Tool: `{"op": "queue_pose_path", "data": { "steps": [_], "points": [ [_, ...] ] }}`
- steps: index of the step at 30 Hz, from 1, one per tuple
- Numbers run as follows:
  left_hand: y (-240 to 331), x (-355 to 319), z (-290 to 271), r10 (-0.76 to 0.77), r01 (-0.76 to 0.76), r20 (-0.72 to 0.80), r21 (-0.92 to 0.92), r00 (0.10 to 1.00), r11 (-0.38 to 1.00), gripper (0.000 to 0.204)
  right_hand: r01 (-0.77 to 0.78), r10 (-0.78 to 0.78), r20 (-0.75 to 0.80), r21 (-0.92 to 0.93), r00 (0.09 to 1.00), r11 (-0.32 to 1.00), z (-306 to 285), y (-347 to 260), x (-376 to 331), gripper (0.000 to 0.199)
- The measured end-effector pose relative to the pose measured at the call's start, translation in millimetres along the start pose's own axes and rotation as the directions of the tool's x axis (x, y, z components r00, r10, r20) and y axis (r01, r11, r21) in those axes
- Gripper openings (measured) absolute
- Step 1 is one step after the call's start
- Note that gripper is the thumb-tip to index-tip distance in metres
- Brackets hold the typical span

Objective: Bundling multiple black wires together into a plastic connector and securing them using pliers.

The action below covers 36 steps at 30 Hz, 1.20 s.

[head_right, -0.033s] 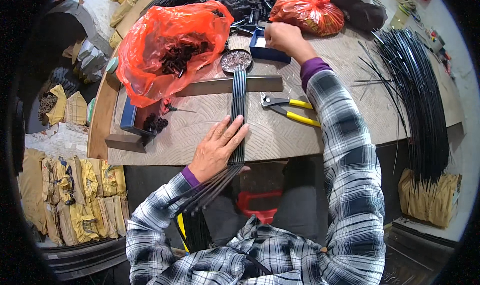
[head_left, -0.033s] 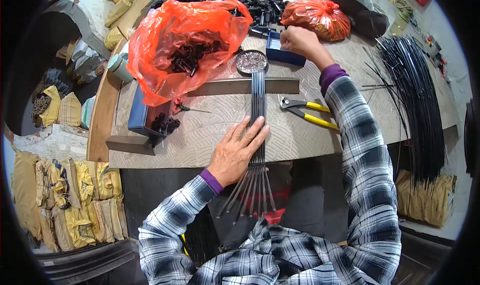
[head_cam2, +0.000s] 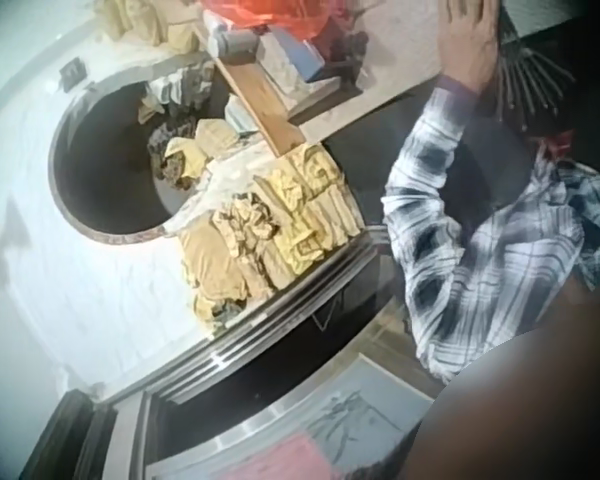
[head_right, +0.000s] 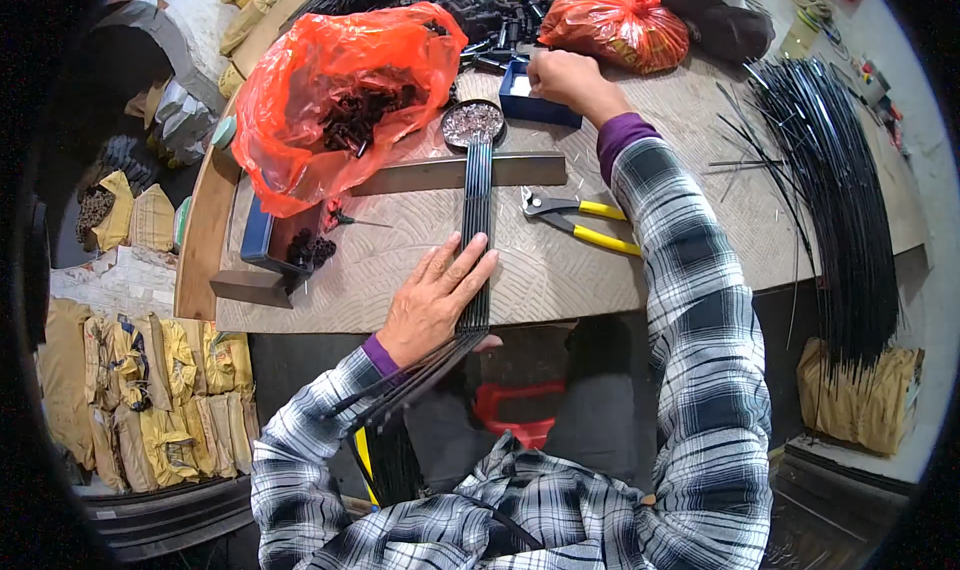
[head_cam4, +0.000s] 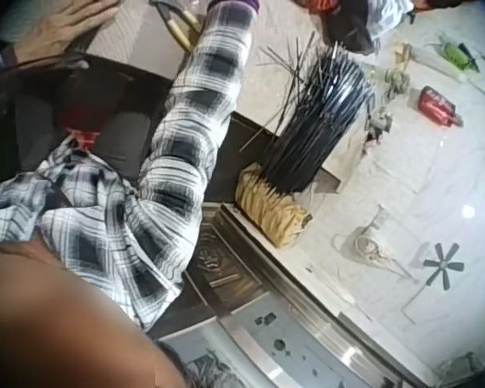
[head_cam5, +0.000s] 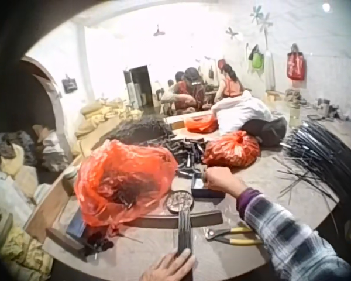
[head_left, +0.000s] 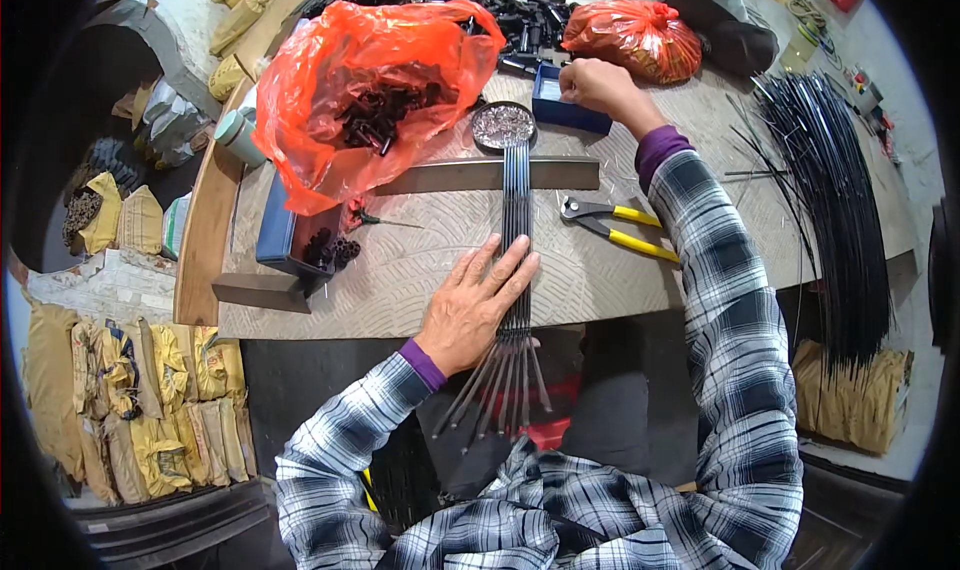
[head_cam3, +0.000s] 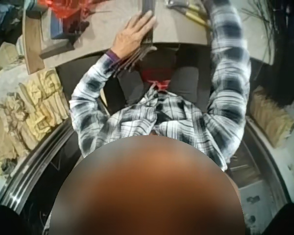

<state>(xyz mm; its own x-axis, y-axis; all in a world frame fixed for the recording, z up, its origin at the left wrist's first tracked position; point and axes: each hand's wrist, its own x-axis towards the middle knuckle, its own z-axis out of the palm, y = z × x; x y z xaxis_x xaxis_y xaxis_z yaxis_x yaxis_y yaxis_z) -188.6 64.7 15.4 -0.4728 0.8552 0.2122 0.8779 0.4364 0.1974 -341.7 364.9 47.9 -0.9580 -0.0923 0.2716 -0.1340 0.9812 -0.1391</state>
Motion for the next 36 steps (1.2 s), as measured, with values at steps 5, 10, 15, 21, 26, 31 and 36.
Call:
{"op": "queue_pose_path", "data": {
  "steps": [5,10,15,21,26,31,36],
  "points": [
    [-4,-5,6,-0.007,0.011,-0.047,0.089,0.999,0.996,0.072,0.039,-0.040,0.015,0.084,0.999,0.996,2,-1,9,0.010],
    [-14,3,23,0.072,-0.063,-0.029,0.224,0.997,0.973,0.057,0.034,-0.030,-0.287,0.008,0.958,0.999,0,-7,-14,0.013],
    [-11,-2,9,-0.003,0.003,-0.006,0.093,1.000,0.996,0.057,0.265,-0.204,-0.209,0.328,0.956,0.907,15,-65,-56,0.009],
    [-9,2,14,-0.001,0.002,-0.007,0.128,1.000,0.992,0.058,0.165,-0.133,-0.128,0.287,0.983,0.944,14,-62,-66,0.015],
    [-7,1,13,-0.020,0.019,0.013,0.114,1.000,0.993,0.058,0.148,-0.113,-0.129,0.299,0.985,0.943,16,-59,-65,0.016],
    [-10,2,13,0.018,-0.025,0.038,0.195,0.999,0.980,0.061,0.159,-0.118,-0.151,0.298,0.981,0.941,21,-54,-64,0.017],
    [-4,5,5,-0.023,0.024,0.014,-0.045,1.000,0.999,0.086,0.161,-0.124,-0.150,0.271,0.981,0.949,21,-59,-64,0.017]
  ]
}}
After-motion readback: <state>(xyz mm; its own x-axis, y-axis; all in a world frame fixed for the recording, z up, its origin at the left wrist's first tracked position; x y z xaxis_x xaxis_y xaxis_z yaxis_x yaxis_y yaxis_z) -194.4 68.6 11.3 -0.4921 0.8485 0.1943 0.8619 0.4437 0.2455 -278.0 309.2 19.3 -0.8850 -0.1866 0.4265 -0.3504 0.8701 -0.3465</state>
